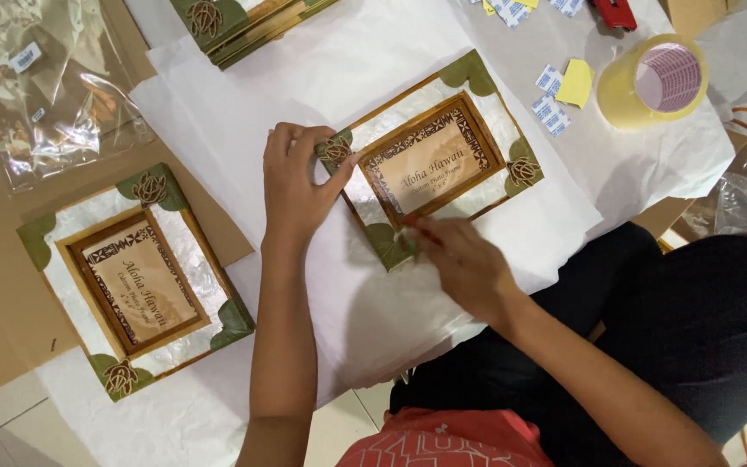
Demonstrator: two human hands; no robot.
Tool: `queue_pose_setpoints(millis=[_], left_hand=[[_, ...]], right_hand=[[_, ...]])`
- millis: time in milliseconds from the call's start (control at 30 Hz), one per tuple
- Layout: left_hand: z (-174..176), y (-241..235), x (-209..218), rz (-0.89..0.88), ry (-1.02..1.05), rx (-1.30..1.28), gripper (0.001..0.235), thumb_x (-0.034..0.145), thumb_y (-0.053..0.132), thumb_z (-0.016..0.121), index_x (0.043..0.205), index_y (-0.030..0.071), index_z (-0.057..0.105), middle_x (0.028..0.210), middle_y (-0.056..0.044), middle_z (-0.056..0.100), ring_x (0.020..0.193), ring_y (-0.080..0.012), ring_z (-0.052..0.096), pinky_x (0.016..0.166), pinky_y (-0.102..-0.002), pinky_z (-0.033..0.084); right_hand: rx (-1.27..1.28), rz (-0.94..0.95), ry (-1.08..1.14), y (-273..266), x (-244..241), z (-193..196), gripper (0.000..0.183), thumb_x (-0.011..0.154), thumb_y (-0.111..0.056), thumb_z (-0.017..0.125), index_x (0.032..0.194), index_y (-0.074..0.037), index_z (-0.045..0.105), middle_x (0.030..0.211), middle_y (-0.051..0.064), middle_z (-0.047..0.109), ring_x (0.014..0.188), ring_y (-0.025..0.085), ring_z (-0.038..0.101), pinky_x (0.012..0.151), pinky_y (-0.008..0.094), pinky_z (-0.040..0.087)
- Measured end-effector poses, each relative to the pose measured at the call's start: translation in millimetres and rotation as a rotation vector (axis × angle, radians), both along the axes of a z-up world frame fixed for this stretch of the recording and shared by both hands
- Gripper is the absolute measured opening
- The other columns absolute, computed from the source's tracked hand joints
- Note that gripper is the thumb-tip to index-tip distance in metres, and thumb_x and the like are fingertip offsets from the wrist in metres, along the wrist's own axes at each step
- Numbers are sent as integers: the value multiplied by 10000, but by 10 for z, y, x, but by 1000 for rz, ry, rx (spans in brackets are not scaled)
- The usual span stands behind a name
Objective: Wiping the front and back surfaces of decorative picture frames with a cloth to clean them before packaging.
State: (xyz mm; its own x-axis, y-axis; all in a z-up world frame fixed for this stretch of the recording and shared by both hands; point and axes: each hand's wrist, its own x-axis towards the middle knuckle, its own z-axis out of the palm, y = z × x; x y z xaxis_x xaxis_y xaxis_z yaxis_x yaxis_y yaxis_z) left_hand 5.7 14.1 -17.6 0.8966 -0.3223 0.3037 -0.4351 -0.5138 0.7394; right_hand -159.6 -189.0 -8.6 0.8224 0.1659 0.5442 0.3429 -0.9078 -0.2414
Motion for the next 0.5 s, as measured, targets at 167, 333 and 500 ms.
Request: queue_pose_setpoints(millis=[167,333,500], left_hand=[[-15,0,7,-1,16,-8,363,897,317,854,1103,87,663,1020,-67,513,1031,-351,636,1130,-694,283],[-6,0,22,-3,22,-13,372,900,328,855,1113,92,661,1024,-65,512,1041,-349,635,1135,-695,273],[7,4,-8,0,38,0,368,910,321,851,1116,80,665,1026,-83,520,1039,-358,638,1147,-690,265]], right_hand=[[-12,43,-17,-291,110,33,145,991,-57,641,980,-65,785,1055,67,717,917,246,707,718,250,586],[107,-6,-4,-101,-12,19,178,972,-66,663,1071,-96,808,1102,50,726,919,226,726,737,267,614],[-18,225,204,22,-93,301,232,1014,-46,611,1198,-49,752,1092,82,749,1021,203,708,895,252,576]])
